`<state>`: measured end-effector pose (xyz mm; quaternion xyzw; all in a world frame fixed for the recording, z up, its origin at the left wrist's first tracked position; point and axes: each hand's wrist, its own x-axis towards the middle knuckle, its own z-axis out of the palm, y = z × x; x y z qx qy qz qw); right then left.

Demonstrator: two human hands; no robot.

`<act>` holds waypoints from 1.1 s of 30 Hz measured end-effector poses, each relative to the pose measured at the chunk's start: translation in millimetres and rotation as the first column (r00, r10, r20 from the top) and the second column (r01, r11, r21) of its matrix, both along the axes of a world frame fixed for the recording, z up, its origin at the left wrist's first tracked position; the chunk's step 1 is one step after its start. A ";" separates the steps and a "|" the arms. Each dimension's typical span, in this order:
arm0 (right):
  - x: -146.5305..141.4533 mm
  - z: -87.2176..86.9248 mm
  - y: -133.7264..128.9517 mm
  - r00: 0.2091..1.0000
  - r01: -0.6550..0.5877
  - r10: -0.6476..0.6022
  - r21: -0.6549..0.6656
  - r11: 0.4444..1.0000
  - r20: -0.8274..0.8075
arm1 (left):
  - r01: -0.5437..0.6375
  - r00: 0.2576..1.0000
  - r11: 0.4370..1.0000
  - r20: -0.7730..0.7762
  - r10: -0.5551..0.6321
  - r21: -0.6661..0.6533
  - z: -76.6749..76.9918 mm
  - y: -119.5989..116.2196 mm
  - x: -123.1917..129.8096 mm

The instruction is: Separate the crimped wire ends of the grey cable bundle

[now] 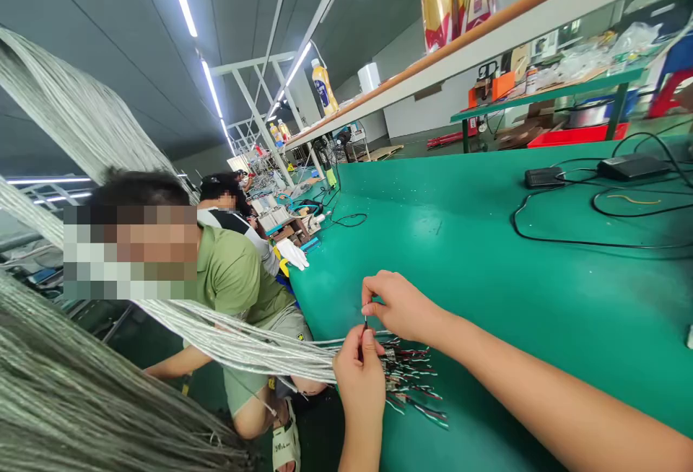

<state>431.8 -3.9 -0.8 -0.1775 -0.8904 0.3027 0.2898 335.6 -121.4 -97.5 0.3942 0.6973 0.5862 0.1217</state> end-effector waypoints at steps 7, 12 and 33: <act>-17.1 -24.7 1.9 0.965 -0.060 -0.037 -0.354 0.933 -0.260 | -0.003 1.000 0.999 0.010 0.003 0.050 0.0 0.0 1.5; -18.0 -27.6 4.7 0.964 -0.146 0.001 -0.527 0.837 -0.266 | -0.018 1.000 0.996 0.003 0.018 0.083 0.9 -0.4 3.0; -11.4 -18.5 21.9 0.988 -0.006 -0.038 -0.284 0.959 -0.149 | -0.029 0.999 0.998 -0.032 0.031 0.055 1.9 -2.2 5.0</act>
